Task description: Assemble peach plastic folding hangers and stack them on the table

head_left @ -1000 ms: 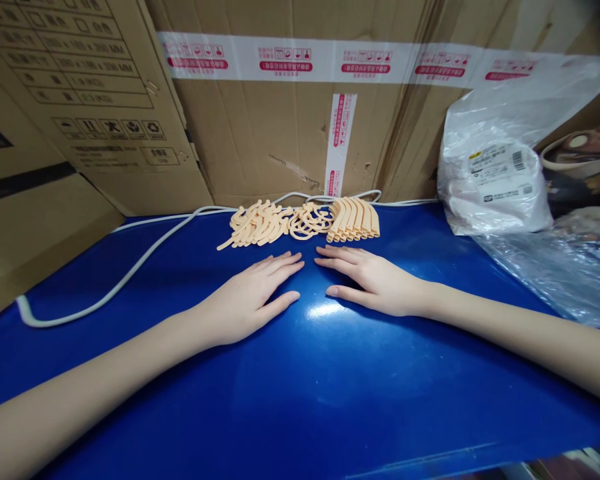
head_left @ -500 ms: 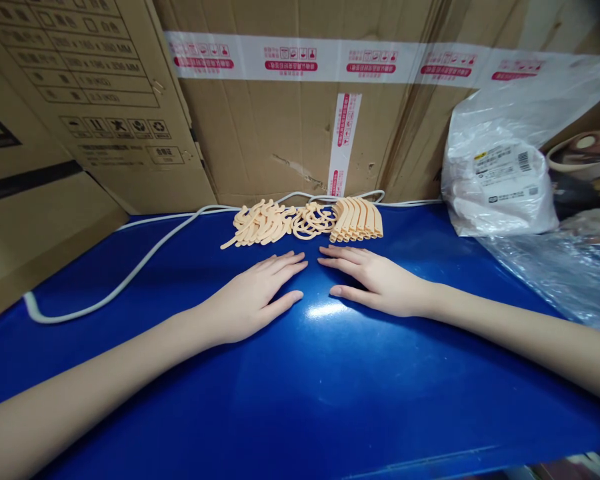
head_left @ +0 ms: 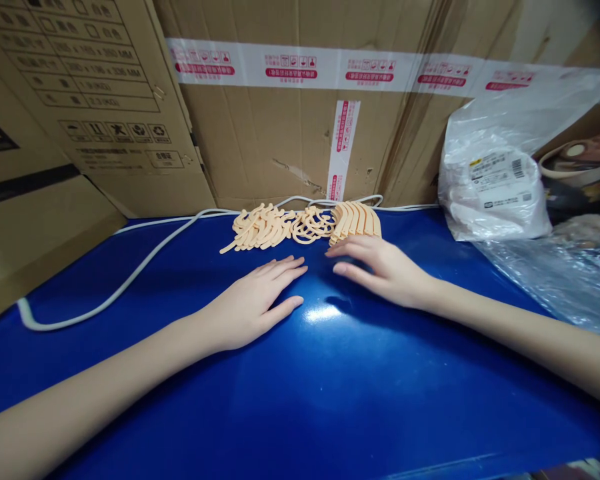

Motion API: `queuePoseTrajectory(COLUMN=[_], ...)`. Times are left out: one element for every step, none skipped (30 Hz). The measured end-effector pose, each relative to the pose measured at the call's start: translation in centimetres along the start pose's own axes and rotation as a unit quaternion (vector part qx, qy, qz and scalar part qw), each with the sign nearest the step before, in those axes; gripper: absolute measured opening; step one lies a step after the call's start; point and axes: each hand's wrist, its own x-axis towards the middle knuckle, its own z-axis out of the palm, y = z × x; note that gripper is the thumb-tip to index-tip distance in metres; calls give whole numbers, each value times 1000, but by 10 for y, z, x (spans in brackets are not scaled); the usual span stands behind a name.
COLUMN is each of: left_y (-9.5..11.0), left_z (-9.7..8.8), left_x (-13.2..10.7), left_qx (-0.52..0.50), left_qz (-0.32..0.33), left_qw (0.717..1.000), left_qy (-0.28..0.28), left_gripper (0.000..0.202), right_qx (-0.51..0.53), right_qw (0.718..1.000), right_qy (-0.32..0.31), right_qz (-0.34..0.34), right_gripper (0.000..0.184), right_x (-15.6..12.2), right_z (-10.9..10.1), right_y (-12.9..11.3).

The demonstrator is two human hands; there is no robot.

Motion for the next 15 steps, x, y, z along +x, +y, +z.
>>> queuePoseTrajectory(left_y=[0,0,-1,-1,-1,-1,-1,-1,-1,-1,-1,-1,-1,-2,-2], left_z=[0,0,0,0,-1,-1,-1,-1,-1,-1,-1,-1,-1,-1,-1], left_x=[0,0,0,0,0,0,0,0,0,0,0,0,0,0,0], left_qx=[-1,-3,-4,-5,-6,-7,-7,-7,-7,-7,-8,-9,-9,-9,-9], left_qz=[1,1,-1,-2,-4,-5,-7,-7,-8,-8,-8,-9,-8,-9,-8], left_qw=[1000,1000,1000,1000,1000,1000,1000,1000,1000,1000,1000,1000,1000,1000,1000], left_qy=[-1,-4,-7,-10,-13,-16,-18,-20,-21,-21,-21,-21,-21,-20,-20], left_gripper=[55,55,55,55,56,56,56,57,57,57,57,58,58,58,58], right_qx=[15,4,-26,-68,-108,-146,-170,-162,-143,-123,-105,-92,-83,-78,-77], right_qw=[999,996,990,982,973,960,939,914,903,897,892,890,889,889,893], right_qy=[33,75,108,116,97,56,9,-45,-77,-102,-120,-131,-136,-137,-132], right_qz=[18,43,83,132,182,234,299,370,398,412,423,428,430,429,423], right_gripper=[34,33,32,31,29,32,42,53,56,56,56,56,55,56,56], right_x=[6,14,22,30,39,46,53,58,62,64,65,66,66,66,65], right_z=[-7,-16,-25,-34,-42,-48,-53,-56,-57,-57,-55,-52,-50,-48,-46], right_y=[7,16,27,39,52,65,77,87,96,103,108,111,113,114,114])
